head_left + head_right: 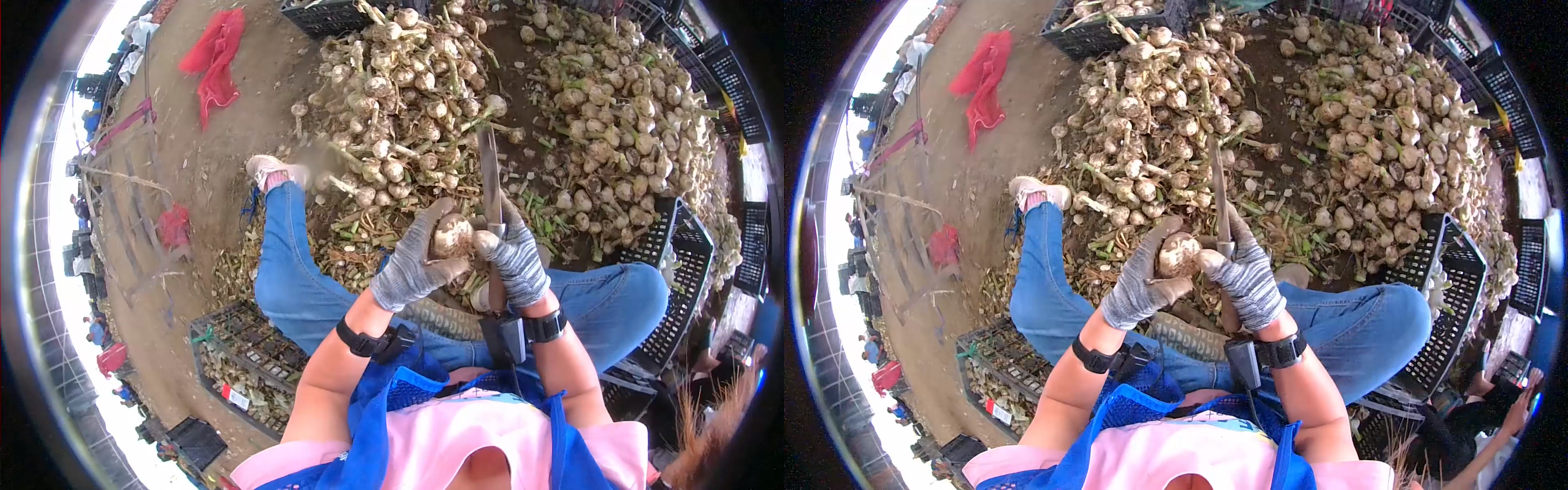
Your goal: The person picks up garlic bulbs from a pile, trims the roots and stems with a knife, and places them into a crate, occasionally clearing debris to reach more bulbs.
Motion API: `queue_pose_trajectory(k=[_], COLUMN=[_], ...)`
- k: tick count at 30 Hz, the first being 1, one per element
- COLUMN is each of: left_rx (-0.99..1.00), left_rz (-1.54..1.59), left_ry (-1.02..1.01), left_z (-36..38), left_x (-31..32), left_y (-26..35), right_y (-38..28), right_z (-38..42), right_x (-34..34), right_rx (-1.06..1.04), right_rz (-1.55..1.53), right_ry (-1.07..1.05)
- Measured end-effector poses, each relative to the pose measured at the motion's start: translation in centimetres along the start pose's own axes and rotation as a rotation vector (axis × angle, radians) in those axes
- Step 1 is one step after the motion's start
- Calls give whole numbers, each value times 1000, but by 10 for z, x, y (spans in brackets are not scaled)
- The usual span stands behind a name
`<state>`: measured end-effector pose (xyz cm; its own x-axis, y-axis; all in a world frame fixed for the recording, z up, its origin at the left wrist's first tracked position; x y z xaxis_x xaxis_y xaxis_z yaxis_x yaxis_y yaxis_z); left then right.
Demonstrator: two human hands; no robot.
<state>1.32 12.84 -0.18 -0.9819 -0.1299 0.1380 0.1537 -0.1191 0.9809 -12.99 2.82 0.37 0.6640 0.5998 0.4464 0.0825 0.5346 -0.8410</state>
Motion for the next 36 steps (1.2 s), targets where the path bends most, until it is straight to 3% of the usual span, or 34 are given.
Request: queue_pose_trajectory(k=[4,5,8,12,16,17,18,20,23,25,28,32,33,36], left_rx=[191,235,113,266,238,320,239,80,62,80,7,183,277,433], left_rz=[-175,-263,321,840,1131,1059,931,670,389,215,375,64,-139,-518], left_ry=[10,29,138,244,208,87,72,41,16,29,-60,147,237,349], left_z=[30,36,52,50,50,47,53,64,68,66,61,60,61,64], left_x=[-1,2,11,35,42,36,34,29,20,16,9,10,8,15], left_y=[13,17,16,10,23,13,17,29,28,19,-4,9,4,0], right_y=[-12,-12,-12,-3,-3,-7,-11,-18,-14,-13,-31,-19,-14,-3], right_z=[19,25,32,40,40,40,41,43,41,43,45,42,39,33], right_x=[29,32,43,48,51,54,56,49,41,45,52,45,55,45], right_rx=[-87,-11,-205,-176,-223,-218,-213,-200,-250,-136,-72,19,-93,-52], right_rz=[18,-42,169,420,442,396,350,553,655,514,726,437,189,315], right_ry=[-108,-97,-138,-122,-141,-157,-172,-170,-204,-205,-255,-189,-201,-283])
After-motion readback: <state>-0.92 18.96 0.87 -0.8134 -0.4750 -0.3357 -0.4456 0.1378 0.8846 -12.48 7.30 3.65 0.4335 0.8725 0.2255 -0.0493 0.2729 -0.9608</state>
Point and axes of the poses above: each hand's wrist, its own z-axis away from the middle knuckle, its own x-axis out of the palm, y = z × x, the point moved 1 cm from there along -z, towards the middle knuckle, and after that the axes turned 8 degrees about -y, right-handed, at the moved point
